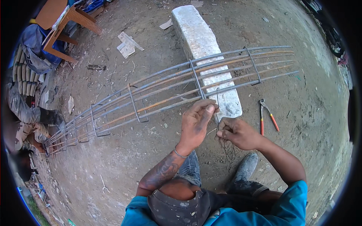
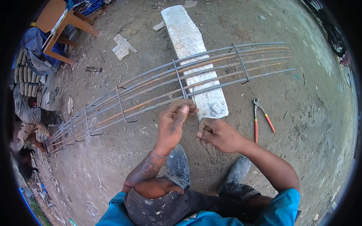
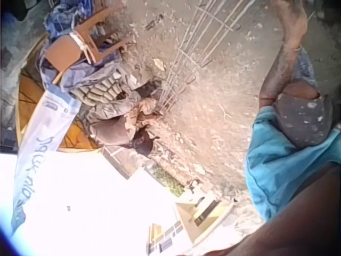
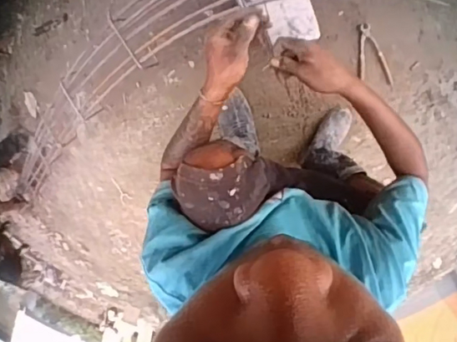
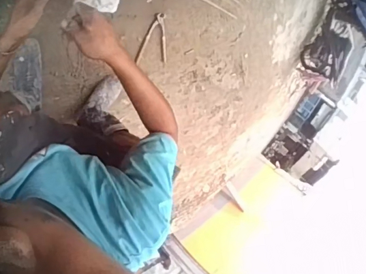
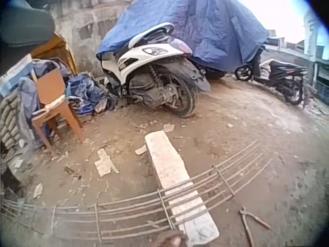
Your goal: The person assembles a steel rebar cage by tying longitudinal rebar bars and stirrups together with tie wire using pliers.
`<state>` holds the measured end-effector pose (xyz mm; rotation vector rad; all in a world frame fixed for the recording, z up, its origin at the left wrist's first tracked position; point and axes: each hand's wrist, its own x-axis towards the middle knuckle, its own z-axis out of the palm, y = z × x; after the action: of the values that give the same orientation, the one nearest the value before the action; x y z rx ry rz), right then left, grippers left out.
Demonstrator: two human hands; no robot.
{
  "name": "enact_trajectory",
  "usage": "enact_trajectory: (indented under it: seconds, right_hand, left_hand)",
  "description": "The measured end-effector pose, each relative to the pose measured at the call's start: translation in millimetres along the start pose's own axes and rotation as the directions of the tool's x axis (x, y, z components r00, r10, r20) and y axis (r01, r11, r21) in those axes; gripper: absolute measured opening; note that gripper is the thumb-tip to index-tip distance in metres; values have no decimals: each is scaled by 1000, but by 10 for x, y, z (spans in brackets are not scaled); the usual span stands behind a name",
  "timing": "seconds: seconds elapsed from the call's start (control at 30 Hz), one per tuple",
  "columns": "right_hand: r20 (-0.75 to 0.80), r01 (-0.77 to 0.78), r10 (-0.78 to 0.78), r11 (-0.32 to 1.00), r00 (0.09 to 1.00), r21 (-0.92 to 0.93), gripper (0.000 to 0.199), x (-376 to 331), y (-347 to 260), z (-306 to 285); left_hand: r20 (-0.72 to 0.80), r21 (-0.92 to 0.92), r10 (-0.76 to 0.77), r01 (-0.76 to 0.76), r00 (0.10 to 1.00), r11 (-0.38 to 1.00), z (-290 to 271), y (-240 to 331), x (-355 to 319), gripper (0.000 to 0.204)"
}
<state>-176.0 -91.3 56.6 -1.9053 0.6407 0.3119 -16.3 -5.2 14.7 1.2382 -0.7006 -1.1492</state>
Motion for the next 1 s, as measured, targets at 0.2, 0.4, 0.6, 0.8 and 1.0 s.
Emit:
enact_trajectory:
  seconds: [0.2, 0.4, 0.6, 0.8, 1.0]
  right_hand:
    - [-427, 301, 33, 661, 904, 687, 16, 52, 192, 197]
    - [-592, 316, 141, 736, 794, 599, 17, 73, 275, 283]
    - [-567, 3, 59, 994, 821, 108, 18, -171, 295, 272]
    - [-493, -169, 42, 961, 869, -217, 21, -243, 296, 258]
    - [-514, -193, 96, 971, 853, -139, 21, -201, 138, 96]
  left_hand:
    - [364, 152, -154, 104, 919, 983, -86, -130, -210, 49]
    - [601, 101, -388, 415, 699, 904, -66, -362, -380, 42]
    - [404, 557, -87, -169, 911, 813, -278, 56, -414, 25]
    - [83, 818, 487, -339, 869, 465, -487, 426, 137, 24]
    - [237, 921, 436, -343, 868, 184, -423, 47, 408, 44]
